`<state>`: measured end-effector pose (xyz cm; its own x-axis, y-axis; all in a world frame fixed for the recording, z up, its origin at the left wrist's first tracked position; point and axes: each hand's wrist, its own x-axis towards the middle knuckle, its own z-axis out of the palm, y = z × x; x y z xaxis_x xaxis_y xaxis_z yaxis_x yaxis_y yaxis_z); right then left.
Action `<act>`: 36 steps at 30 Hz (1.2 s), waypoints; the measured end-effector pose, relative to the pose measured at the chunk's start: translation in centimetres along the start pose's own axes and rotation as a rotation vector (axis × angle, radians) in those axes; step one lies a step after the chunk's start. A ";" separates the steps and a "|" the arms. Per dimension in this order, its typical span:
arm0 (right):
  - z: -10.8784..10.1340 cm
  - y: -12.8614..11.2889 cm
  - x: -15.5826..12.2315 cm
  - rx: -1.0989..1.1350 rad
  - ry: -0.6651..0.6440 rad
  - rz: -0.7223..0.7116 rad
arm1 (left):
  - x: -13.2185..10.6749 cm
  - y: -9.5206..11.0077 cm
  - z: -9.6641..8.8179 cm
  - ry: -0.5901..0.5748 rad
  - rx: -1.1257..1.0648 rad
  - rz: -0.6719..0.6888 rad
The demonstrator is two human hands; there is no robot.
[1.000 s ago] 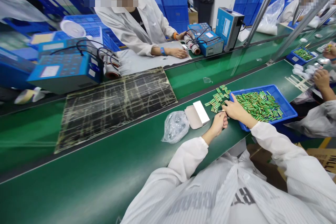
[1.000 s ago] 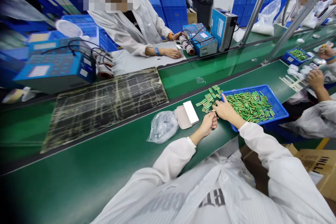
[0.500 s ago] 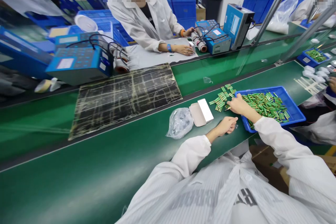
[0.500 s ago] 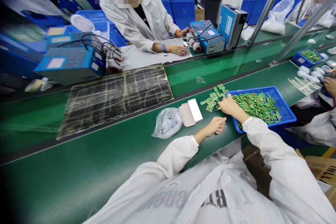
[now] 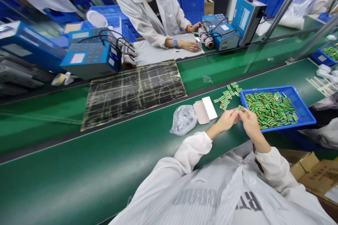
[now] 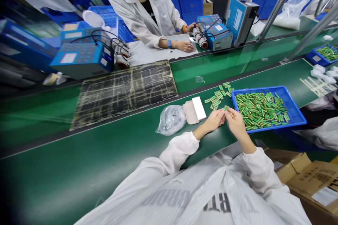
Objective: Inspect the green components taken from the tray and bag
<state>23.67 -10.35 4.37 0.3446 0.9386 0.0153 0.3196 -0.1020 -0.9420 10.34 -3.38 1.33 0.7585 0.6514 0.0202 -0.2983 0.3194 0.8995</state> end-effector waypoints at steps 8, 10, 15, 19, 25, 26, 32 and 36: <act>-1.8 -0.5 -1.6 0.142 0.023 -0.035 | -0.1 1.2 0.1 -0.027 -0.102 -0.101; -2.3 -0.8 -1.9 0.034 0.011 -0.029 | 0.0 1.5 -0.1 -0.020 -0.099 -0.121; -2.6 -0.9 -1.7 -0.038 0.001 -0.028 | 0.0 1.6 0.0 -0.024 -0.119 -0.101; -2.8 -0.5 -1.4 -0.025 -0.001 -0.020 | 0.1 1.3 0.0 -0.004 -0.099 -0.105; -2.8 -0.6 -1.5 0.022 -0.020 0.001 | 0.1 1.4 -0.2 -0.008 -0.060 -0.082; -2.7 -0.6 -1.6 0.029 -0.029 0.004 | 0.1 1.4 -0.2 -0.008 -0.056 -0.080; -2.5 -0.1 -1.4 0.015 -0.013 0.016 | 0.0 1.3 0.0 -0.009 -0.075 -0.131; -2.5 -0.1 -1.6 0.022 -0.013 0.018 | 0.1 0.8 0.0 0.007 -0.093 -0.131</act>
<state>25.33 -12.63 5.24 0.3385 0.9409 -0.0064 0.2941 -0.1123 -0.9492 10.13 -3.03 2.08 0.7904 0.6047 -0.0979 -0.2495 0.4638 0.8501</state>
